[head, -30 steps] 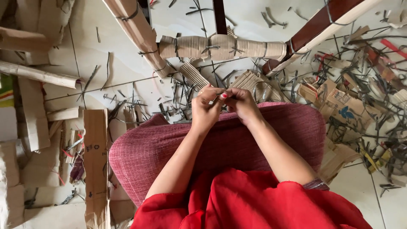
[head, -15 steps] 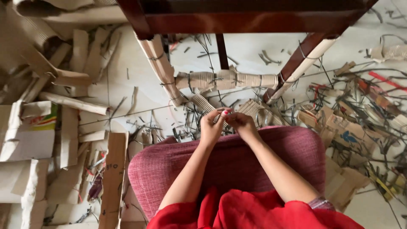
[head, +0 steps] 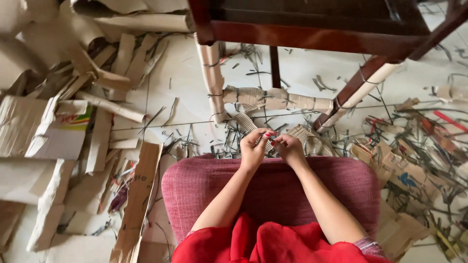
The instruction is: The person sits on the floor and uses scissors to cut black binding strips from rolled cardboard pieces. They then wrap and tie the strips around the legs and crossbars of a wooden chair to secure the cardboard rolls in place.
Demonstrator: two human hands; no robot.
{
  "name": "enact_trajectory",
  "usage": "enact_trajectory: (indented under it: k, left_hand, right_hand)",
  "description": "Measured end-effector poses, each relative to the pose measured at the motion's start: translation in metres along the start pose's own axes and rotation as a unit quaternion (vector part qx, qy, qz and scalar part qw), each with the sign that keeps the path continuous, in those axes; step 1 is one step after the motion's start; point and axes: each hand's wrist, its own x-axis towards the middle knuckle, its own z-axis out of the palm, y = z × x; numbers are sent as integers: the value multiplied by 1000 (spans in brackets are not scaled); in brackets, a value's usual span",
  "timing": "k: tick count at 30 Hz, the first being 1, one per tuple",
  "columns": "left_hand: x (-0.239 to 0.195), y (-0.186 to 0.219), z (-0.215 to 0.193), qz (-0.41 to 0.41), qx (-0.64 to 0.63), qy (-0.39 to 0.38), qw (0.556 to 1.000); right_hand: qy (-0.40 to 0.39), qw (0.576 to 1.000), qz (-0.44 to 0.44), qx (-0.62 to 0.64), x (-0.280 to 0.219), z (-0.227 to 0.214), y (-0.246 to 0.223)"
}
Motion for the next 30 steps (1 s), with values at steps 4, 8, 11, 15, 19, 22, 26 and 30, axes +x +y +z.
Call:
enact_trajectory:
  k: [4, 8, 11, 15, 19, 22, 26, 30]
  left_hand:
    - [-4, -1, -3, 16, -2, 2, 1000]
    - [0, 20, -7, -15, 8, -36, 999]
    - [1, 21, -12, -71, 37, -64, 995]
    - [-18, -43, -33, -146, 262, -189, 935]
    - [-60, -143, -29, -187, 421, -380, 802]
    - [-77, -146, -18, -293, 433, -472, 710]
    - [-87, -151, -15, -284, 426, -612, 603]
    - [-72, -117, -17, -317, 424, -613, 587]
  right_hand:
    - [-14, 999, -3, -34, 6, 9, 3]
    - [-8, 1000, -2, -20, -17, 1, -7]
    - [35, 995, -96, 16, -28, -8, -17]
    - [87, 968, -213, 100, -21, -29, -25]
    - [64, 985, -132, 86, -1, -45, 36]
    - [59, 994, -91, -29, -17, -62, 9]
    - [-45, 962, 50, -264, 3, -31, 29]
    - [-182, 853, 161, -461, 32, -3, 56]
